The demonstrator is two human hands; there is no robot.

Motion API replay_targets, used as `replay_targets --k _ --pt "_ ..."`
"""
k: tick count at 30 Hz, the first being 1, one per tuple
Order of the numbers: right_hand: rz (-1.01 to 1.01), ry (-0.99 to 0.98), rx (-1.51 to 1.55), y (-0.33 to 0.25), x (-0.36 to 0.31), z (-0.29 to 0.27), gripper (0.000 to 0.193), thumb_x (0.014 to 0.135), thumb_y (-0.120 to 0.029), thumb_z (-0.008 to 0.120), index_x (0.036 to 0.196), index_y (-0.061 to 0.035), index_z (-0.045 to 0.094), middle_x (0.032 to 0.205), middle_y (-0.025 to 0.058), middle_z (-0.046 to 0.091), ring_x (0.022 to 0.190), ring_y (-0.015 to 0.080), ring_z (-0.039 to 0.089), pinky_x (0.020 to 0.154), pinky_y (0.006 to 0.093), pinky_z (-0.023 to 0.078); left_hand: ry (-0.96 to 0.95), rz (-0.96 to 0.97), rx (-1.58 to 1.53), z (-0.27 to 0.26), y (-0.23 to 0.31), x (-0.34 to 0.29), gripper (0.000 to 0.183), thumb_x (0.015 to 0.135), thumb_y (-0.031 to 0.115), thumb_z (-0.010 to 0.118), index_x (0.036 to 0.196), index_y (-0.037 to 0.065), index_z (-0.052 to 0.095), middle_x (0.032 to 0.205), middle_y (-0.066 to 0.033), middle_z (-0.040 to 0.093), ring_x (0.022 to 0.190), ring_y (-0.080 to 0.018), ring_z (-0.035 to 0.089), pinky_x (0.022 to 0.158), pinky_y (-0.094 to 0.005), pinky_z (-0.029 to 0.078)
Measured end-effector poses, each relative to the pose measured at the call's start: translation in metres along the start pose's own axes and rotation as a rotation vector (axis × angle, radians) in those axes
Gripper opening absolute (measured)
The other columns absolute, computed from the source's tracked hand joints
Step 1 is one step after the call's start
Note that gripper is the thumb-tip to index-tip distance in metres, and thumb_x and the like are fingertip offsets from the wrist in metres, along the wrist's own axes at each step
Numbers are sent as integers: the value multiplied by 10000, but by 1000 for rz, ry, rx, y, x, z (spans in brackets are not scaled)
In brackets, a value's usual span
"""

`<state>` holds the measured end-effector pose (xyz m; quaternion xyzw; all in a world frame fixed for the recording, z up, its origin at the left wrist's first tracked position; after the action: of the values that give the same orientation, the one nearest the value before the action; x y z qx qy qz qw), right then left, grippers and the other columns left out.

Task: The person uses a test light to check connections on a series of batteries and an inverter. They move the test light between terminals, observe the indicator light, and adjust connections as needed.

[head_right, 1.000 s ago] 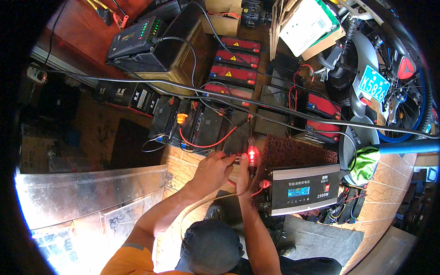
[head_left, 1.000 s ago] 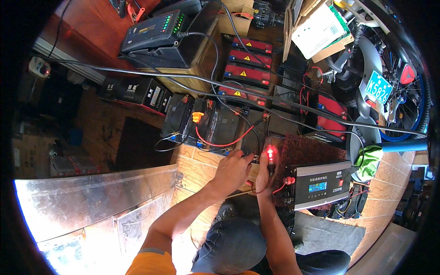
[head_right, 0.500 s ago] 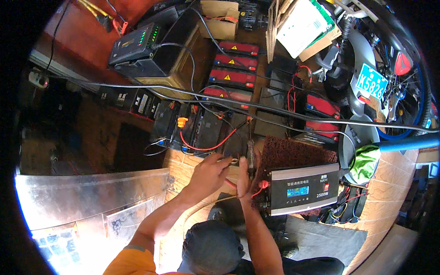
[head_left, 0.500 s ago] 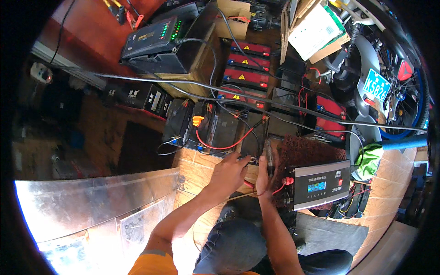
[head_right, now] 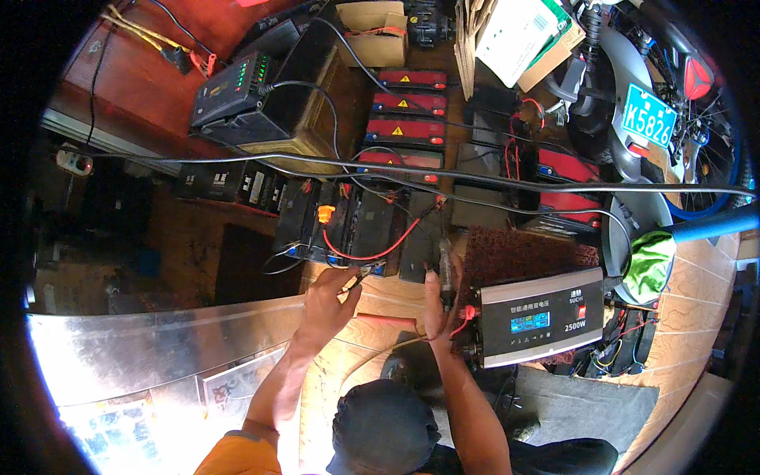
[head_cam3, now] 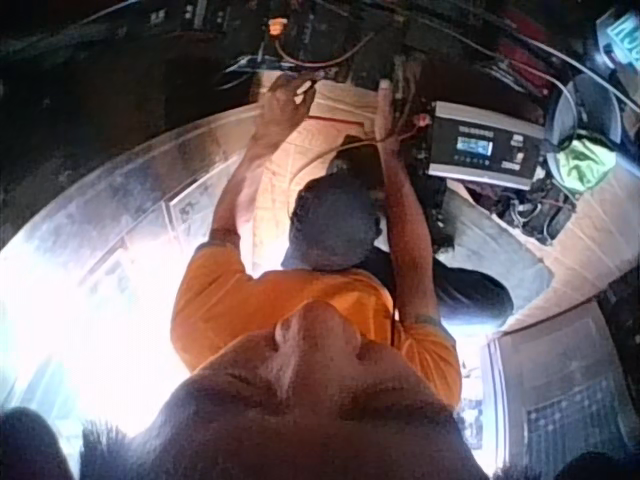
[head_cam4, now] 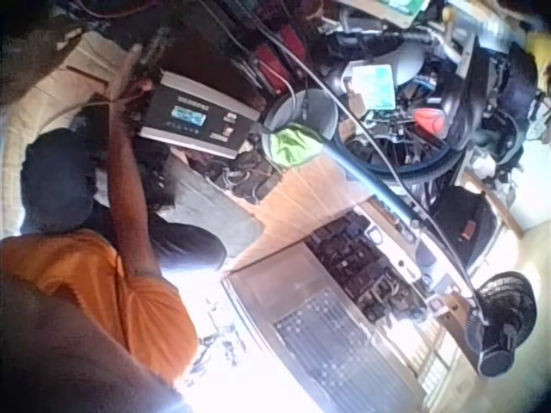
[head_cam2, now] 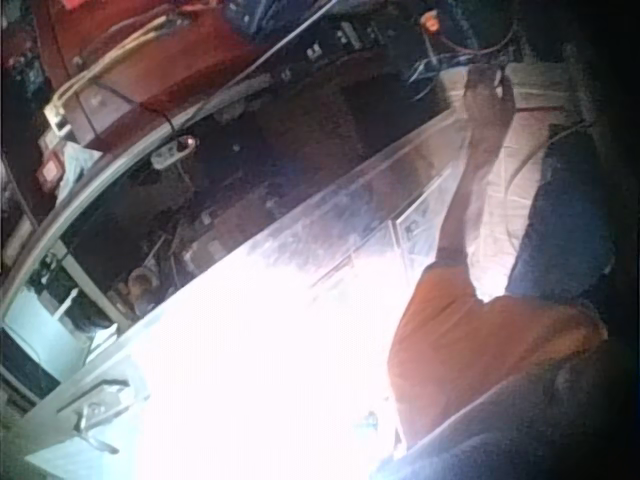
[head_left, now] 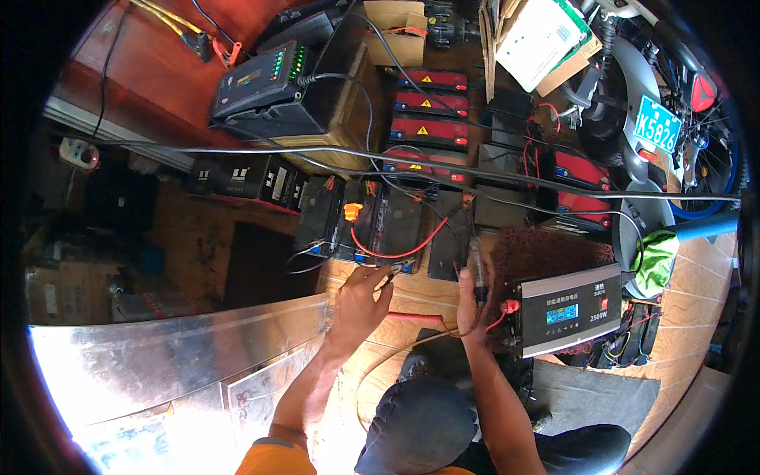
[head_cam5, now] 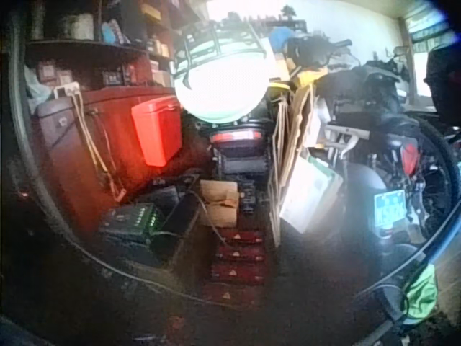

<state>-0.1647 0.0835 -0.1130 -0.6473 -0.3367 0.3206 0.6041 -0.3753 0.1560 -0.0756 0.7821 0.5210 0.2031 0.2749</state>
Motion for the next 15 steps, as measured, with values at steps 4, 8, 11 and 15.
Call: replay_targets --k 4,8,11,15 --pt "55 13 -22 -6 -3 -2 536 1048 -297 612 1482 -1 500 1398 149 584 1309 276 543 1146 411 394 -16 15 14 7 6 8 325 899 68 751 1218 7 727 1097 -222 720 954 -369 733 808 -417 603" --pt "35 24 15 0 -3 0 550 1046 -281 623 1498 1 484 1438 163 564 1339 271 528 1160 412 383 -38 13 30 8 8 14 334 899 75 746 1226 9 723 1105 -229 717 967 -383 727 818 -428 597" --pt "27 41 105 2 -4 10 557 1036 -268 645 1496 6 489 1424 162 577 1315 256 548 1148 399 395 -20 26 35 8 9 14 319 900 99 739 1213 37 730 1084 -203 708 956 -383 719 820 -455 589" --pt "73 -73 113 -8 -4 11 569 1003 -238 690 1478 11 501 1361 153 623 1236 242 599 1094 372 442 -48 -56 5 8 9 14 340 895 80 744 1228 13 727 1111 -237 708 990 -404 715 857 -457 580"
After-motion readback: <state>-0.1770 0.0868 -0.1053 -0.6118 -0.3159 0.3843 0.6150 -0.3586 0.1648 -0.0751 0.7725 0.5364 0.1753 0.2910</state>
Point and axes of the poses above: each hand's wrist, its own x-axis towards the middle knuckle, its own z-axis out of the palm, y = z × x, the point moved 1 cm from there along x, towards the middle knuckle
